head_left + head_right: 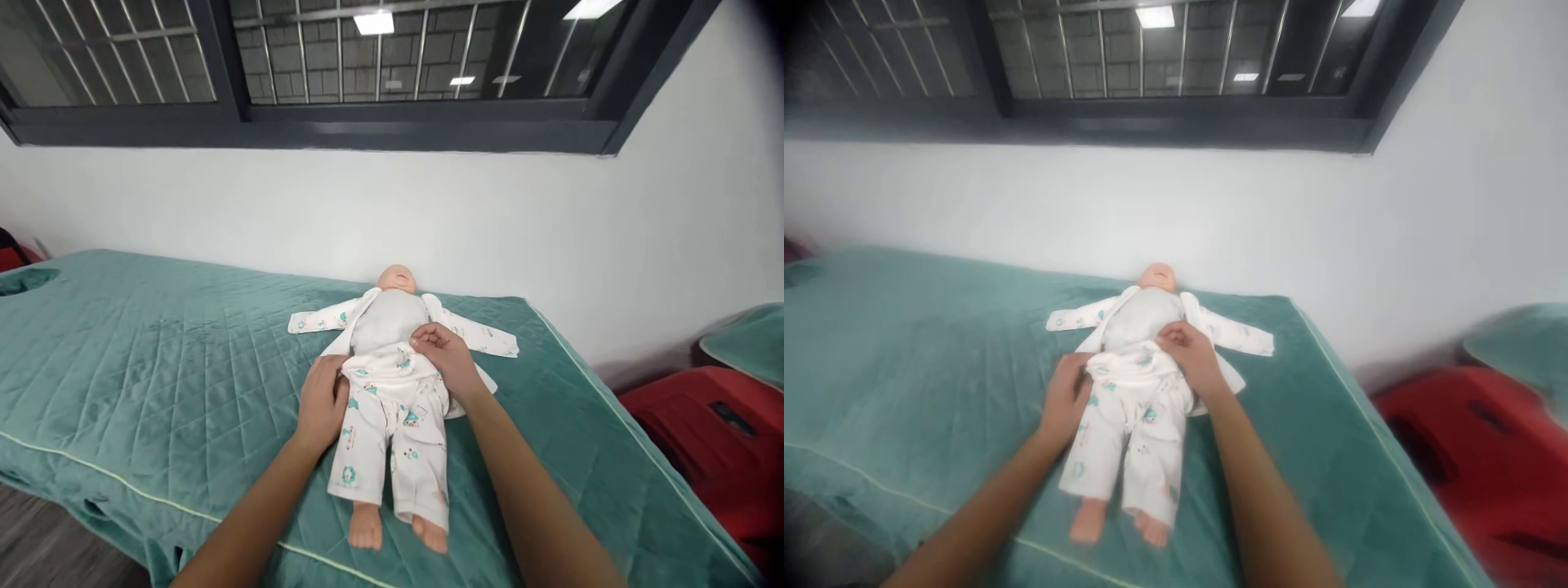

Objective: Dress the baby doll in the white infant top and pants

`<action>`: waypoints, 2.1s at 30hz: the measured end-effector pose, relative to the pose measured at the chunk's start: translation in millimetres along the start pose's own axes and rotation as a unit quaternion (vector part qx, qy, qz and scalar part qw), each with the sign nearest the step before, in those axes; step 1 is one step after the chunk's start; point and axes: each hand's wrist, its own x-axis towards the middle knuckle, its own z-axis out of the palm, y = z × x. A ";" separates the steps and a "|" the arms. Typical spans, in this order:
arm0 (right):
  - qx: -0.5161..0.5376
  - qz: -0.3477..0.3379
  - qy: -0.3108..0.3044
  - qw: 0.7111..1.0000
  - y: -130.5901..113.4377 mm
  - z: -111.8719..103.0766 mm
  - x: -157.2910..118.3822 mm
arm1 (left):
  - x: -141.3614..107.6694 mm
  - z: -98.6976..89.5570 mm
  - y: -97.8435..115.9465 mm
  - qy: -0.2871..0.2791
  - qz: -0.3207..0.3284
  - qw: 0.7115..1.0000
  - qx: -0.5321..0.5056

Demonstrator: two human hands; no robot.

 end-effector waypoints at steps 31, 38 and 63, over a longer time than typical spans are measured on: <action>0.277 0.088 0.121 0.949 5.2 -10.5 5.2 | 104.5 8.7 15.7 -0.303 -0.133 0.916 -0.228; 0.356 0.084 0.040 0.930 1.4 -14.9 3.2 | 104.1 12.1 16.5 -0.285 -0.105 0.930 -0.206; 0.267 0.035 -0.052 0.962 -10.5 -18.8 -7.3 | 102.8 10.9 17.1 -0.273 -0.122 0.923 -0.241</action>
